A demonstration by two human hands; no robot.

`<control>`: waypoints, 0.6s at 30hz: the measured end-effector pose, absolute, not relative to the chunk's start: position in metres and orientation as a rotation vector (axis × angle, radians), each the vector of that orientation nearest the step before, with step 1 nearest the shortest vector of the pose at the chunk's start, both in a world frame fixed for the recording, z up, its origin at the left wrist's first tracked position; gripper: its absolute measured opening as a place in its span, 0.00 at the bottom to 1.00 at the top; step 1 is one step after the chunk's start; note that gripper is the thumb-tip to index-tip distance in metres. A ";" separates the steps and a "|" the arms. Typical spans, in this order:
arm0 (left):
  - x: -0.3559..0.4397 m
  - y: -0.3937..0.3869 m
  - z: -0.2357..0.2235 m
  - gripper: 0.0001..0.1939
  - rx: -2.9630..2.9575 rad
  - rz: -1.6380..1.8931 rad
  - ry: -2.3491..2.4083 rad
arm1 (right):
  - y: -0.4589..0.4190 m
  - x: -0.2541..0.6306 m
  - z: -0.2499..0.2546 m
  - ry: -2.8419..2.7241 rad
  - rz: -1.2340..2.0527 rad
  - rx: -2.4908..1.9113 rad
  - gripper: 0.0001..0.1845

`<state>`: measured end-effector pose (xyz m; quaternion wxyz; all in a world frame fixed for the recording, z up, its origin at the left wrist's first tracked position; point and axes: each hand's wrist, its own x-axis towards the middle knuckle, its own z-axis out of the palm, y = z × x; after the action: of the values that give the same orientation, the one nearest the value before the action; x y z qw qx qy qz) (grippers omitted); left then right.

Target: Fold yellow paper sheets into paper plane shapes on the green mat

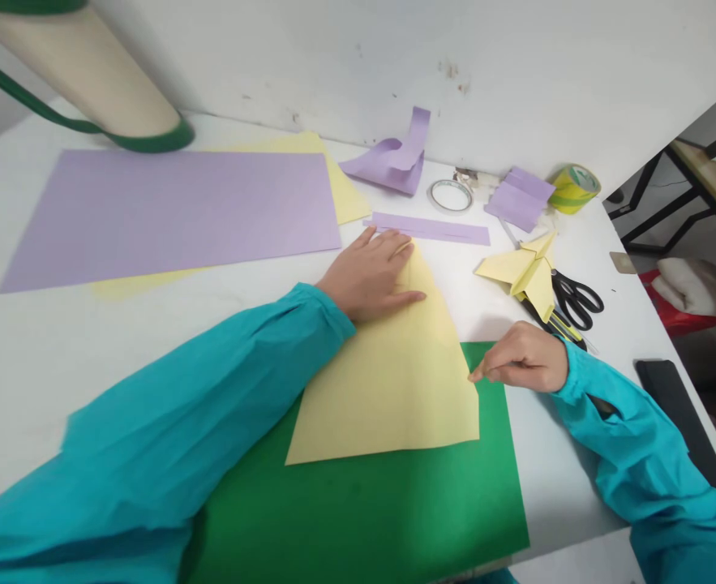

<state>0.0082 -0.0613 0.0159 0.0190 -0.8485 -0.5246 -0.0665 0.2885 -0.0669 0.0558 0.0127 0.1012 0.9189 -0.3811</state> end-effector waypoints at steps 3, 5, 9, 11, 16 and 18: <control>0.002 -0.056 0.014 0.40 -2.644 -0.232 -1.613 | -0.067 0.290 0.056 2.898 -1.131 0.325 0.16; -0.001 -0.055 0.013 0.40 -2.652 -0.233 -1.601 | -0.070 0.290 0.057 2.931 -1.083 0.321 0.16; -0.004 -0.055 0.012 0.42 -2.672 -0.234 -1.573 | -0.081 0.289 0.060 3.001 -0.982 0.322 0.15; -0.005 -0.055 0.011 0.42 -2.676 -0.248 -1.569 | -0.086 0.288 0.060 3.013 -0.944 0.305 0.15; -0.005 -0.055 0.011 0.42 -2.677 -0.270 -1.578 | -0.089 0.286 0.060 3.014 -0.898 0.282 0.15; -0.005 -0.055 0.011 0.42 -2.681 -0.271 -1.584 | -0.088 0.286 0.061 3.003 -0.914 0.278 0.15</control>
<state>-0.0047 -0.0554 0.0113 0.0079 -0.8578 -0.5066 -0.0866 0.2862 -0.0881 0.0609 -0.0049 0.0882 0.9529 -0.2901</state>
